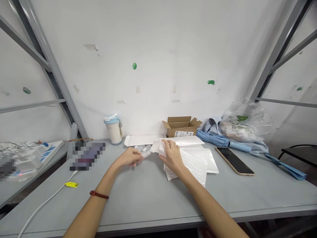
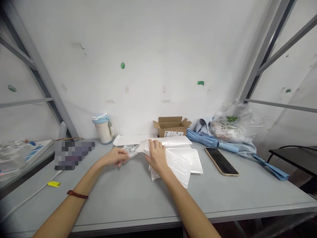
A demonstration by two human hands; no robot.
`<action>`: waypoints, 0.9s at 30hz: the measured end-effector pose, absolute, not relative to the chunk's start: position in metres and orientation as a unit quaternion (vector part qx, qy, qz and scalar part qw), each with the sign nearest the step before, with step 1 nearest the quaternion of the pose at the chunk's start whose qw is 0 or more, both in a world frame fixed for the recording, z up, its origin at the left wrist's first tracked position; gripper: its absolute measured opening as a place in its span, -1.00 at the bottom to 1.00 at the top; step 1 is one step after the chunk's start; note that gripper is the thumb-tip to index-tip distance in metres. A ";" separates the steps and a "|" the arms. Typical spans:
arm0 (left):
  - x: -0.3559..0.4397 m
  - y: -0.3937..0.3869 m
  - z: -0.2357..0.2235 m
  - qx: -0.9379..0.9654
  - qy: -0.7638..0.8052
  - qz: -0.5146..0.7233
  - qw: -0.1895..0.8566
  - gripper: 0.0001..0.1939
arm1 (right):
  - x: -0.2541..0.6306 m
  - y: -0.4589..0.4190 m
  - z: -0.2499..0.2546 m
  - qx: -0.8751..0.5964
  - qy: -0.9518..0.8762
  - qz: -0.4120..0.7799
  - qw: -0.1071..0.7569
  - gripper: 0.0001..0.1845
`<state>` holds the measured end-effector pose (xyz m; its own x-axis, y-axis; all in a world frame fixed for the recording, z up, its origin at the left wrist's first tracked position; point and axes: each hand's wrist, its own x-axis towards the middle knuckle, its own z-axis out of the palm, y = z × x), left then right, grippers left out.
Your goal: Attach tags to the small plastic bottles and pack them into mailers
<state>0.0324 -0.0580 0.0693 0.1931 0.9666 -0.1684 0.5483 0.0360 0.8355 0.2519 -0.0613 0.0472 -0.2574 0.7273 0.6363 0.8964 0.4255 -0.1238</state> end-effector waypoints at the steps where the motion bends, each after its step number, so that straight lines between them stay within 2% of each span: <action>1: 0.029 -0.059 0.073 0.629 0.579 0.289 0.430 -0.67 | 0.252 -0.061 0.047 -0.521 -0.782 -0.130 0.315 -0.42; 5: 0.022 -0.057 0.079 0.603 0.516 0.428 0.432 -0.60 | 0.251 -0.061 0.047 -0.526 -0.783 -0.130 0.307 -0.37; 11: 0.045 -0.057 0.068 0.688 0.471 0.393 0.387 -0.60 | 0.249 -0.062 0.045 -0.508 -0.793 -0.120 0.314 -0.33; 15: 0.064 -0.061 0.066 0.669 0.357 0.464 0.458 -0.34 | 0.247 -0.063 0.044 -0.504 -0.792 -0.110 0.326 -0.38; 17: 0.064 -0.060 0.066 0.636 0.359 0.507 0.458 -0.31 | 0.247 -0.063 0.043 -0.510 -0.781 -0.107 0.343 -0.41; 20: 0.052 -0.053 0.063 0.630 0.474 0.532 0.309 -0.51 | 0.249 -0.061 0.044 -0.527 -0.755 -0.108 0.375 -0.42; 23: 0.034 -0.047 0.053 0.699 0.546 0.440 0.139 -0.79 | 0.252 -0.059 0.045 -0.539 -0.731 -0.111 0.403 -0.42; 25: 0.029 -0.045 0.047 0.735 0.557 0.369 0.119 -0.86 | 0.253 -0.058 0.045 -0.542 -0.727 -0.109 0.407 -0.41; 27: 0.031 -0.047 0.043 0.741 0.563 0.332 0.154 -0.90 | 0.253 -0.058 0.044 -0.546 -0.729 -0.108 0.398 -0.42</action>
<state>0.0306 -0.0471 0.0430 0.1454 0.9368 0.3183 0.7321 -0.3183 0.6022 0.2528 -0.0576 0.0439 -0.0865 0.7112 0.6976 0.8826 0.3795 -0.2775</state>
